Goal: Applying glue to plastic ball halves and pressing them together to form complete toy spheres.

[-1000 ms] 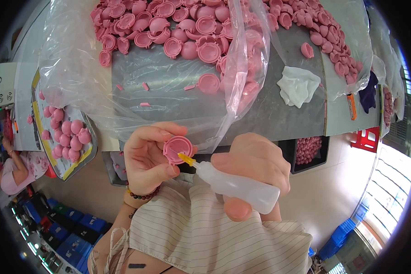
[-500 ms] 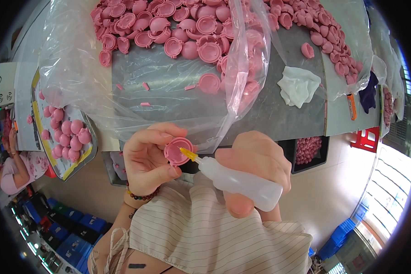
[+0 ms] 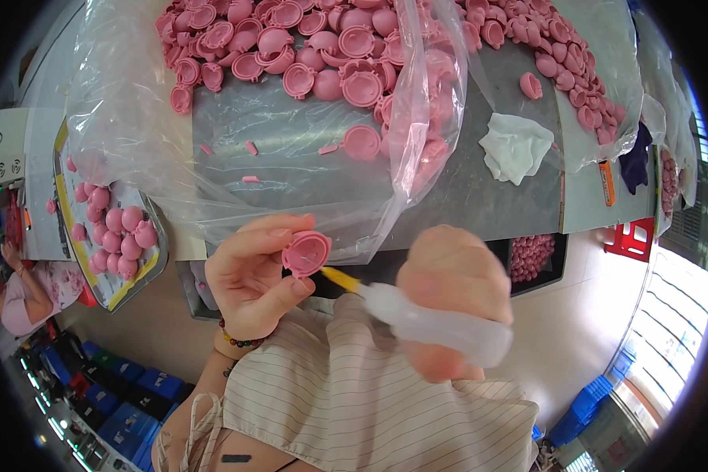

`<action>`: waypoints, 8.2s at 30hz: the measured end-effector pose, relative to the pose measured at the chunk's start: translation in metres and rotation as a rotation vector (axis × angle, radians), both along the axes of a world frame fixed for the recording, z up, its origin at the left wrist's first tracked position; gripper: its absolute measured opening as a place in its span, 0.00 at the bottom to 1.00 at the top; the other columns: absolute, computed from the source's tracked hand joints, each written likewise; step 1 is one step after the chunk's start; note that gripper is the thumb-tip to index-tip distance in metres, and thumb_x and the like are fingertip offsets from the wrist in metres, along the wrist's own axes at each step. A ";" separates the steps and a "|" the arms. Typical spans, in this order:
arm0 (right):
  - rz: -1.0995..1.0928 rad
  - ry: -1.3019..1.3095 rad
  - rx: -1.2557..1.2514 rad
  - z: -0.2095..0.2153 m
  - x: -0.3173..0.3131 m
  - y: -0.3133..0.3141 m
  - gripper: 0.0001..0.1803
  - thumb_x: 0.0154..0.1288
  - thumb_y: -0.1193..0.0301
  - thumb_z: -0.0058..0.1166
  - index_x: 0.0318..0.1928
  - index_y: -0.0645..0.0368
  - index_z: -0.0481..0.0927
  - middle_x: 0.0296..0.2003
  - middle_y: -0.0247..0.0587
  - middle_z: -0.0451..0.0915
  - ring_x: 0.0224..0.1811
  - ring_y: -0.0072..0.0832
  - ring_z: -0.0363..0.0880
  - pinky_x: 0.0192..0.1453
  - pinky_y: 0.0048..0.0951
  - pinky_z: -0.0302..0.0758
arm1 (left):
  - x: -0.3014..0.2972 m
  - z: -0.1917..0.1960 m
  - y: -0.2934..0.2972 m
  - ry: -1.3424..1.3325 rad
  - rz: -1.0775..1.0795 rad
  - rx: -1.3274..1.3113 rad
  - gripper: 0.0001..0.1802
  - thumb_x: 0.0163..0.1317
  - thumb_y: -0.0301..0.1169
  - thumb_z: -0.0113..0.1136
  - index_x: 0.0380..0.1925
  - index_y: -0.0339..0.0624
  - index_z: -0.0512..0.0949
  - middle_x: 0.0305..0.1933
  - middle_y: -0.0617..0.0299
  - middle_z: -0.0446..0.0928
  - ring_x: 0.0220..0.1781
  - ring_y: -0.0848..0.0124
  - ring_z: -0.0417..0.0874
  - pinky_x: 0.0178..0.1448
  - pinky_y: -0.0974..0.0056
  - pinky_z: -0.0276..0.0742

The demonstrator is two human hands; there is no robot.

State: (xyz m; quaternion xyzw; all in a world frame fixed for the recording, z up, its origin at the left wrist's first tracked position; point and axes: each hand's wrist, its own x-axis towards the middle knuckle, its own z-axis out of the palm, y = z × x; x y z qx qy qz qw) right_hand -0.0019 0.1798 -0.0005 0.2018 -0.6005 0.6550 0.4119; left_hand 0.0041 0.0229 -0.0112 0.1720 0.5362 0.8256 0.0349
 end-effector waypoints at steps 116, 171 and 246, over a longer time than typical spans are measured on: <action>-0.926 -0.737 0.324 -0.014 -0.008 0.199 0.21 0.53 0.67 0.54 0.44 0.69 0.68 0.32 0.48 0.76 0.32 0.29 0.73 0.39 0.22 0.69 | -0.009 -0.001 -0.007 -0.270 -0.132 0.372 0.26 0.46 0.34 0.63 0.43 0.32 0.67 0.42 0.50 0.72 0.42 0.64 0.75 0.46 0.64 0.71; -0.177 -0.417 -0.014 -0.009 0.001 0.049 0.24 0.57 0.52 0.41 0.34 0.65 0.66 0.18 0.47 0.71 0.16 0.24 0.65 0.18 0.18 0.60 | -0.035 0.036 0.008 0.285 0.128 -0.630 0.04 0.49 0.22 0.51 0.26 0.37 0.74 0.32 0.53 0.74 0.33 0.66 0.76 0.38 0.69 0.70; -0.223 -0.075 0.062 -0.001 0.009 0.044 0.27 0.54 0.54 0.42 0.46 0.63 0.68 0.26 0.38 0.65 0.25 0.25 0.60 0.25 0.24 0.56 | 0.006 -0.005 0.000 -0.095 -0.059 0.250 0.21 0.47 0.15 0.53 0.44 0.32 0.66 0.49 0.41 0.67 0.46 0.58 0.75 0.50 0.60 0.69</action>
